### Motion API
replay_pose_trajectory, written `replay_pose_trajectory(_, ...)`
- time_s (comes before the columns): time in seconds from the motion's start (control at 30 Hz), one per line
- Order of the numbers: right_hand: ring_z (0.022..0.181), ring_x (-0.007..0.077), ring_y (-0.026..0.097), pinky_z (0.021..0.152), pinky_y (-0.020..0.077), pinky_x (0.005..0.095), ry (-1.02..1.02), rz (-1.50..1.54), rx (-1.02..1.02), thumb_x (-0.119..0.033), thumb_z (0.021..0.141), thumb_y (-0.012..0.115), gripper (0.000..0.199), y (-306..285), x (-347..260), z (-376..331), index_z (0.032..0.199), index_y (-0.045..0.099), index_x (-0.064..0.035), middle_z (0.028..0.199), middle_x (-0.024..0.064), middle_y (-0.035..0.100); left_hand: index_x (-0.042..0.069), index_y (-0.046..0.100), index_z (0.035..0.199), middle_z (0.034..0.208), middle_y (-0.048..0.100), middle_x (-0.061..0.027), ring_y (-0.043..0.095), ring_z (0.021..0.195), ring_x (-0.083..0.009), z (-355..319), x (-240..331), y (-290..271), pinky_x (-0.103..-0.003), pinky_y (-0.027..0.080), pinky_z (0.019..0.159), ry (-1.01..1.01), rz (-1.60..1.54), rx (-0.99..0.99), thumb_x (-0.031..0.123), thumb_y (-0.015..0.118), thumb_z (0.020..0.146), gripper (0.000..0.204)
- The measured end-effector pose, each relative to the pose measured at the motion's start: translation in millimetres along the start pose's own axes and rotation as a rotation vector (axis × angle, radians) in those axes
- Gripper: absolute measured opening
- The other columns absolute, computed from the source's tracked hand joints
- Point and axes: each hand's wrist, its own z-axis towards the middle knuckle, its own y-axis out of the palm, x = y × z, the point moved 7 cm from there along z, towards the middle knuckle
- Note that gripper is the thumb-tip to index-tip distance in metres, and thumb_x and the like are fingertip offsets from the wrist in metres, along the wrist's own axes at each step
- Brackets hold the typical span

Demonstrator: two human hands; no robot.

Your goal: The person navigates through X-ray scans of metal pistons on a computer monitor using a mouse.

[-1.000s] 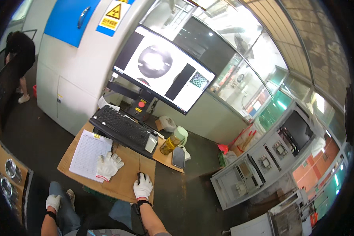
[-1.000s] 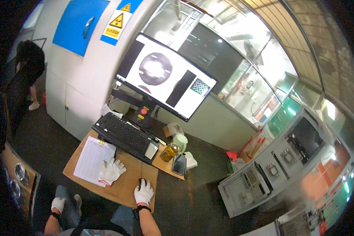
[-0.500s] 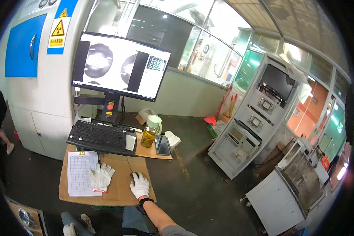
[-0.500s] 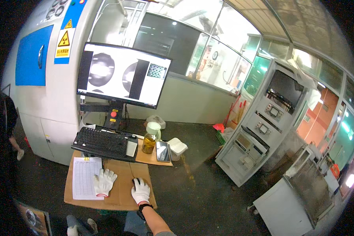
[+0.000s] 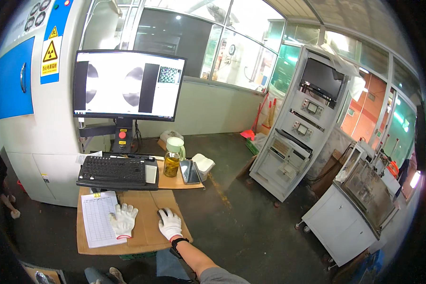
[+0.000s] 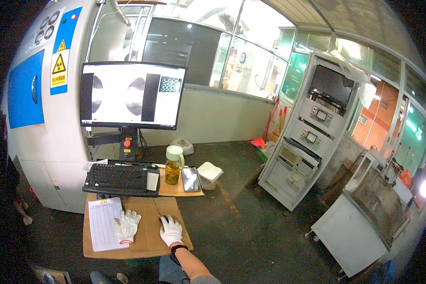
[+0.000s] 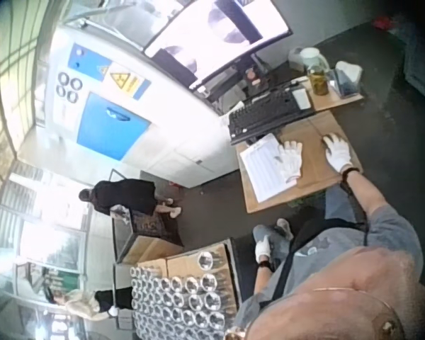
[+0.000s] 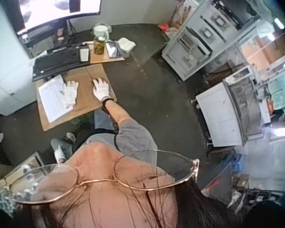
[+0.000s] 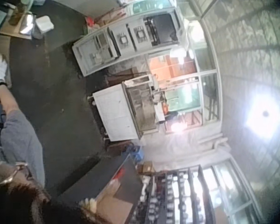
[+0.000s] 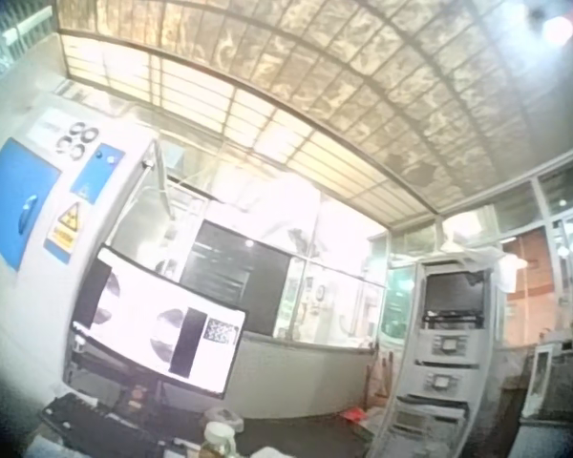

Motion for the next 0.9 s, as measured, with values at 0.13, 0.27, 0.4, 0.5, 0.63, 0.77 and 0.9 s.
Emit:
replay_pose_trajectory(0.13, 0.100, 0.0365, 0.059, 0.086, 0.0479, 0.0492, 0.013, 0.007, -0.021, -0.025, 0.081, 0.061, 0.045, 1, 5, -3, 0.125, 0.056, -0.0222, 0.130, 0.0107, 0.053, 0.014, 0.062, 0.112, 0.079, 0.065, -0.0192, 0.063, 0.070, -0.0358, 3, 3, -1, -0.049, 0.050, 0.062, 0.003, 0.017, -0.014, 0.015, 0.046, 0.094, 0.024)
replay_pose_trajectory(0.27, 0.098, 0.0361, 0.059, 0.084, 0.0488, 0.0483, -0.025, 0.017, 0.005, -0.026, 0.080, 0.061, 0.045, -2, -4, -1, 0.124, 0.056, -0.0215, 0.127, 0.0108, 0.054, 0.013, 0.062, 0.109, 0.080, 0.065, -0.0199, 0.063, 0.071, -0.0366, -4, -6, 3, -0.050, 0.050, 0.063, -0.041, -0.028, 0.008, 0.016, 0.043, 0.096, 0.023)
replay_pose_trajectory(0.4, 0.097, 0.0356, 0.060, 0.083, 0.0493, 0.0485, -0.056, -0.001, 0.063, -0.026, 0.078, 0.062, 0.045, -9, -5, -1, 0.123, 0.057, -0.0215, 0.124, 0.0108, 0.055, 0.012, 0.063, 0.104, 0.082, 0.065, -0.0211, 0.063, 0.075, -0.0386, -9, 4, 1, -0.051, 0.049, 0.066, -0.009, 0.032, 0.060, 0.018, 0.041, 0.097, 0.024)
replay_pose_trajectory(0.5, 0.098, 0.0359, 0.059, 0.083, 0.0491, 0.0491, -0.059, 0.018, 0.050, -0.025, 0.077, 0.063, 0.044, -12, -7, 1, 0.121, 0.059, -0.0210, 0.124, 0.0112, 0.056, 0.010, 0.063, 0.101, 0.085, 0.065, -0.0222, 0.063, 0.079, -0.0394, -14, 19, -11, -0.051, 0.049, 0.068, -0.047, 0.009, 0.039, 0.020, 0.039, 0.099, 0.027)
replay_pose_trajectory(0.63, 0.106, 0.0390, 0.057, 0.090, 0.0465, 0.0512, -0.022, 0.012, -0.003, -0.025, 0.077, 0.063, 0.047, -11, -7, 2, 0.123, 0.058, -0.0210, 0.129, 0.0131, 0.054, -0.001, 0.071, 0.074, 0.064, 0.066, -0.0174, 0.068, 0.066, -0.0324, -19, 11, -19, -0.043, 0.052, 0.063, -0.403, -0.286, 0.303, 0.040, 0.061, 0.083, 0.044)
replay_pose_trajectory(0.77, 0.106, 0.0390, 0.057, 0.090, 0.0470, 0.0514, -0.030, 0.011, 0.003, -0.025, 0.077, 0.064, 0.046, -9, -9, 0, 0.122, 0.059, -0.0203, 0.129, 0.0138, 0.054, 0.001, 0.072, 0.076, 0.064, 0.067, -0.0153, 0.068, 0.064, -0.0306, -35, 33, -37, -0.041, 0.051, 0.064, -0.456, -0.340, 0.214, 0.039, 0.057, 0.086, 0.042)
replay_pose_trajectory(0.9, 0.101, 0.0378, 0.058, 0.085, 0.0484, 0.0512, -0.056, -0.043, 0.043, -0.025, 0.077, 0.064, 0.044, -5, -10, -3, 0.121, 0.059, -0.0219, 0.129, 0.0124, 0.054, 0.001, 0.071, 0.074, 0.062, 0.067, -0.0132, 0.067, 0.059, -0.0260, -38, 41, -45, -0.038, 0.050, 0.059, -0.419, -0.346, 0.183, 0.037, 0.057, 0.087, 0.041)
